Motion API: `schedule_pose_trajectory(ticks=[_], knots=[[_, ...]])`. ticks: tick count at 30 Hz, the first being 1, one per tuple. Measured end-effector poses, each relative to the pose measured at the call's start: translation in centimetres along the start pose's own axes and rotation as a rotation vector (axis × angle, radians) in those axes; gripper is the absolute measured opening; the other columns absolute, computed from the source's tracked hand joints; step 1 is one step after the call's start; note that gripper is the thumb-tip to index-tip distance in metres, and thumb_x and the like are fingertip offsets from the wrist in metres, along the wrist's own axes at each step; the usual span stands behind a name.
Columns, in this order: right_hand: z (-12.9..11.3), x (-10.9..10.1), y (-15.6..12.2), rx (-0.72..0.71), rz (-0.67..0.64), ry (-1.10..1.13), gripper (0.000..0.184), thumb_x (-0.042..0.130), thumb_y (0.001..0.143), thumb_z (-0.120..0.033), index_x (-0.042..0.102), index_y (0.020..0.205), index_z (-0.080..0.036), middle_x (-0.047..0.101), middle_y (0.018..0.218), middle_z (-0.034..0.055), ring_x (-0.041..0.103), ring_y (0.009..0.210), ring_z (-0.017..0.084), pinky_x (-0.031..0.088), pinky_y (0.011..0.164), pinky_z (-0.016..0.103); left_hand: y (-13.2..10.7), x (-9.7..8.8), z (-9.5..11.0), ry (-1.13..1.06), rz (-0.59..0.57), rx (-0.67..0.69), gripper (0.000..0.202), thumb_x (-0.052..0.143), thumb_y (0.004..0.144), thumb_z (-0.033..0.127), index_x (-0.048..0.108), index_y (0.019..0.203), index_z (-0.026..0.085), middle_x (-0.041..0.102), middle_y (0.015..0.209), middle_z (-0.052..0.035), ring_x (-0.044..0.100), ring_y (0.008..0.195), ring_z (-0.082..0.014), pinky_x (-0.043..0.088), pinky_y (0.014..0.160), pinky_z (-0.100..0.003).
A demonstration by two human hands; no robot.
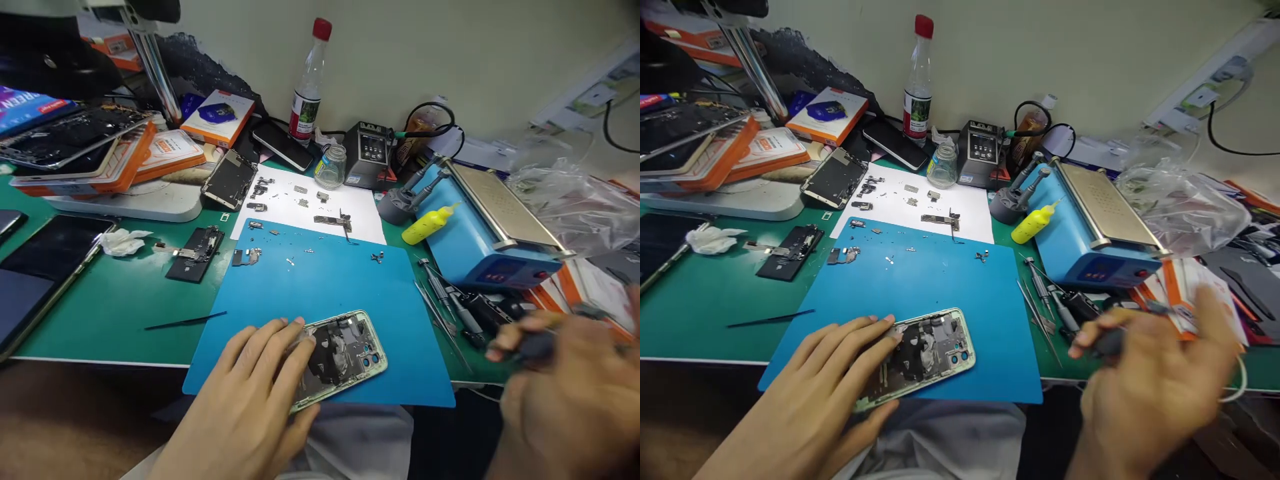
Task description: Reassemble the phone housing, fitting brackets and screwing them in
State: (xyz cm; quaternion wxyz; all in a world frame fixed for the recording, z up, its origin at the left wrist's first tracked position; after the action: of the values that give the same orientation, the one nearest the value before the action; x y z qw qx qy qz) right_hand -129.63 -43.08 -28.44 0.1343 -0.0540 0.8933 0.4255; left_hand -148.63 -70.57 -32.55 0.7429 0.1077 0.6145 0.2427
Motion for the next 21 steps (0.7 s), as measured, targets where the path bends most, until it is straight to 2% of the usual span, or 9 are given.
schedule_pose_trajectory(ticks=[2,4,7,11,14,16,17,19,21], knots=[[1.7,-1.0,-0.3,0.071,-0.256,-0.391,0.049,0.067,0.102,-0.051,0.066,0.147,-0.034,0.073,0.089,0.0035,0.065,0.065,0.022,0.052,0.056,0.035,-0.1,0.3,0.5,0.022,-0.007,-0.018,0.046,0.055,0.109,0.033,0.060,0.149,0.013,0.071,0.142,-0.0131,0.066,0.126,-0.0308,0.049,0.102,-0.045],[2.5,-1.4,-1.1,-0.039,-0.385,-0.701,0.049,0.052,0.106,-0.059,0.075,0.136,-0.027,0.077,0.104,0.0095,0.070,0.083,0.029,0.052,0.066,0.040,0.0,0.7,0.9,0.045,-0.034,-0.013,0.057,0.060,0.107,0.039,0.053,0.157,0.012,0.068,0.147,-0.0156,0.065,0.127,-0.0331,0.051,0.101,-0.047],[2.7,-1.4,-1.9,-0.201,-0.366,-0.834,0.053,0.042,0.111,-0.055,0.074,0.136,-0.021,0.076,0.110,0.0140,0.068,0.097,0.033,0.051,0.073,0.042,0.4,1.2,1.5,0.066,-0.049,-0.007,0.065,0.068,0.103,0.043,0.051,0.158,0.015,0.066,0.150,-0.0157,0.065,0.126,-0.0348,0.053,0.099,-0.048],[2.6,-1.8,-1.4,-0.258,-0.323,-0.788,0.049,0.046,0.111,-0.048,0.071,0.139,-0.017,0.076,0.114,0.0157,0.067,0.104,0.034,0.054,0.089,0.049,0.2,1.1,2.3,-0.100,-0.025,-0.154,0.054,0.067,0.101,0.030,0.053,0.153,0.024,0.065,0.145,-0.0130,0.063,0.127,-0.0339,0.056,0.102,-0.050],[1.1,-2.2,-1.7,-0.206,-0.189,-0.623,0.041,0.055,0.109,-0.046,0.075,0.131,-0.018,0.076,0.121,0.0159,0.068,0.113,0.034,0.052,0.103,0.055,0.0,0.8,3.3,-0.244,0.130,-0.260,0.054,0.067,0.102,0.026,0.049,0.153,0.027,0.057,0.151,-0.0145,0.063,0.129,-0.0309,0.061,0.101,-0.048],[-0.8,-2.2,-3.4,-0.040,-0.074,-0.377,0.034,0.061,0.107,-0.045,0.078,0.122,-0.021,0.078,0.117,0.0125,0.071,0.110,0.030,0.053,0.106,0.051,0.2,0.7,4.1,-0.278,0.299,-0.301,0.062,0.071,0.101,0.025,0.043,0.157,0.028,0.053,0.153,-0.0155,0.065,0.130,-0.0283,0.065,0.098,-0.043],[-1.8,-1.8,-4.7,0.125,-0.109,-0.200,0.033,0.059,0.108,-0.045,0.077,0.125,-0.024,0.079,0.115,0.0104,0.074,0.102,0.026,0.058,0.098,0.045,0.4,0.9,4.7,-0.274,0.375,-0.317,0.068,0.073,0.101,0.024,0.040,0.160,0.029,0.051,0.153,-0.0159,0.065,0.130,-0.0276,0.066,0.095,-0.040],[-4.5,0.4,-8.3,0.381,-0.423,0.239,0.044,0.054,0.109,-0.050,0.066,0.145,-0.027,0.079,0.121,0.0119,0.079,0.093,0.025,0.065,0.080,0.039,1.0,1.6,6.1,-0.242,0.456,-0.359,0.081,0.074,0.100,0.023,0.030,0.168,0.029,0.050,0.152,-0.0182,0.062,0.133,-0.0292,0.067,0.093,-0.039],[-7.4,2.0,-11.4,0.545,-0.520,0.525,0.058,0.056,0.107,-0.053,0.052,0.159,-0.028,0.075,0.135,0.0161,0.078,0.111,0.029,0.067,0.087,0.042,1.4,2.5,7.9,-0.235,0.450,-0.402,0.087,0.071,0.102,0.022,0.021,0.173,0.026,0.050,0.151,-0.0219,0.060,0.136,-0.0328,0.067,0.095,-0.043]])
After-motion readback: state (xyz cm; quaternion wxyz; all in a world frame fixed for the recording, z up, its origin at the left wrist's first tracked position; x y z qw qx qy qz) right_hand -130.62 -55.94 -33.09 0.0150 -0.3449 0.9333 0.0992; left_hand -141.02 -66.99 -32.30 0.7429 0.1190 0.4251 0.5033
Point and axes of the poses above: each hand's wrist, its own y-axis towards the middle knuckle, its own x-axis out of the palm, z = x × y, the point moved 3 cm from there along y, towards the middle knuckle
